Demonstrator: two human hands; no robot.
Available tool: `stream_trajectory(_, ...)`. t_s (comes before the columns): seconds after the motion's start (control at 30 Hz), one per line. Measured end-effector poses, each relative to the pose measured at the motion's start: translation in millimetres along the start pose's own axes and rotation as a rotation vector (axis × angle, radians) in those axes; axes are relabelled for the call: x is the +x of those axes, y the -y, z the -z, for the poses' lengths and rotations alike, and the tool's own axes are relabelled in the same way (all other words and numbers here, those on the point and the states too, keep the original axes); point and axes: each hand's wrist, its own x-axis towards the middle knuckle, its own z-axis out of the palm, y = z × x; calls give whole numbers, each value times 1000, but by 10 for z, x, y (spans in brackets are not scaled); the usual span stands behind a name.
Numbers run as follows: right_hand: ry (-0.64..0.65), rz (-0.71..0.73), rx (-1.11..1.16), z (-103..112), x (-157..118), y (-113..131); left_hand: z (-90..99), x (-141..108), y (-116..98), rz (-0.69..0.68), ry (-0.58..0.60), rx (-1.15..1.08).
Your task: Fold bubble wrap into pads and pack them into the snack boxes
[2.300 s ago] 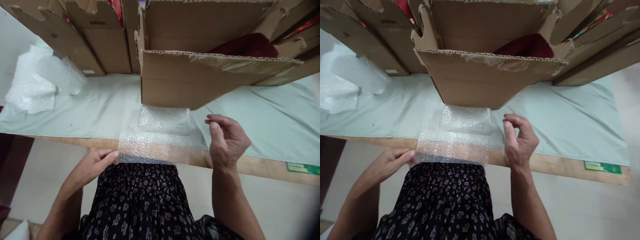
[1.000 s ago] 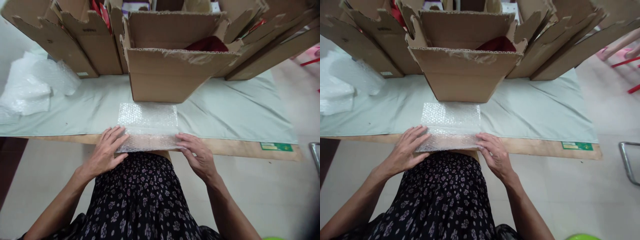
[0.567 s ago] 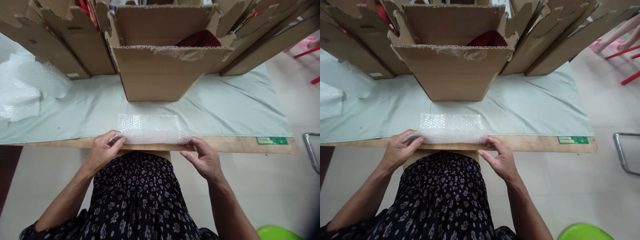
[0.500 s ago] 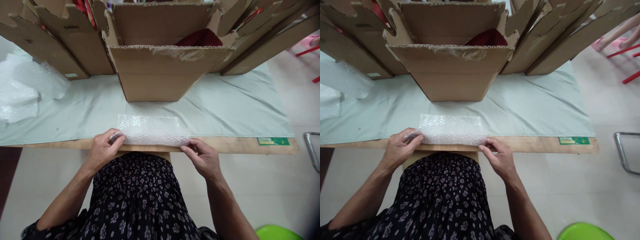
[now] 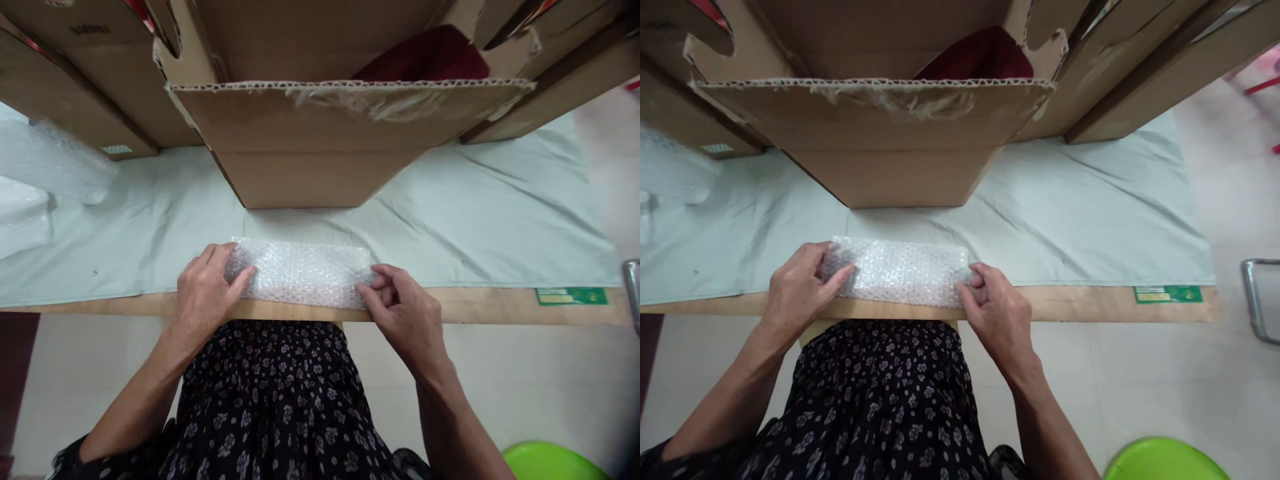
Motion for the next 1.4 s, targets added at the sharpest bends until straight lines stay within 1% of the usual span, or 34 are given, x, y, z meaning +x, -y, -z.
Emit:
stream_trajectory(0.07,-24,44,-21,35,56,-43,36,-1,28,24,12,30)
stream_trajectory(0.13,-53,109,-77,26,151,-72,55,-6,52,56,30,47)
stream_trajectory(0.2,-66,173,-155,-40,262,-80,46,-9,54,71,50,30)
stream_trajectory(0.27,-39,224,-206,-137,356,-64,24,-10,31,61,54,-9)
stream_trajectory(0.33,4,267,-189,-210,400,-23,23,-16,0,43,60,-73)
stream_trajectory(0.4,31,272,-88,-222,370,45,66,-29,-11,59,75,-163)
stream_trajectory(0.47,47,209,56,-178,262,142,151,-36,8,102,93,-261)
stream_trajectory(0.53,50,113,189,-127,83,268,248,-8,43,116,83,-318)
stream_trajectory(0.57,49,68,254,-117,-28,336,288,29,56,97,64,-323)
stream_trajectory(0.63,66,-10,391,-150,-274,472,320,159,55,12,10,-282)
stream_trajectory(0.7,109,-82,525,-252,-525,581,272,348,9,-118,-24,-216)
stream_trajectory(0.77,141,-134,616,-381,-745,645,155,537,-72,-248,-22,-160)
stream_trajectory(0.83,140,-157,631,-488,-906,661,17,646,-164,-332,-27,-128)
stream_trajectory(0.87,132,-154,611,-521,-959,655,-43,649,-205,-353,-51,-125)
stream_trajectory(0.9,121,-145,579,-539,-994,644,-92,613,-238,-363,-87,-133)
stream_trajectory(0.97,93,-104,512,-525,-1008,617,-149,431,-274,-382,-156,-195)
stream_trajectory(1.0,86,-73,492,-495,-990,604,-159,302,-276,-402,-166,-248)
stream_trajectory(1.03,100,-39,489,-454,-958,595,-163,164,-267,-431,-150,-306)
stream_trajectory(1.07,143,0,502,-404,-915,589,-161,29,-251,-465,-106,-364)
stream_trajectory(1.1,214,39,534,-349,-864,588,-158,-93,-228,-496,-51,-417)
stream_trajectory(1.17,390,86,638,-249,-751,602,-147,-268,-170,-520,46,-510)
stream_trajectory(1.23,535,62,762,-199,-639,633,-125,-347,-106,-489,104,-595)
stream_trajectory(1.27,565,24,832,-201,-586,654,-108,-359,-73,-468,128,-639)
stream_trajectory(1.33,532,-73,994,-264,-486,703,-66,-366,-17,-434,190,-726)
stream_trajectory(1.4,434,-160,1161,-379,-390,754,-35,-383,16,-394,238,-798)
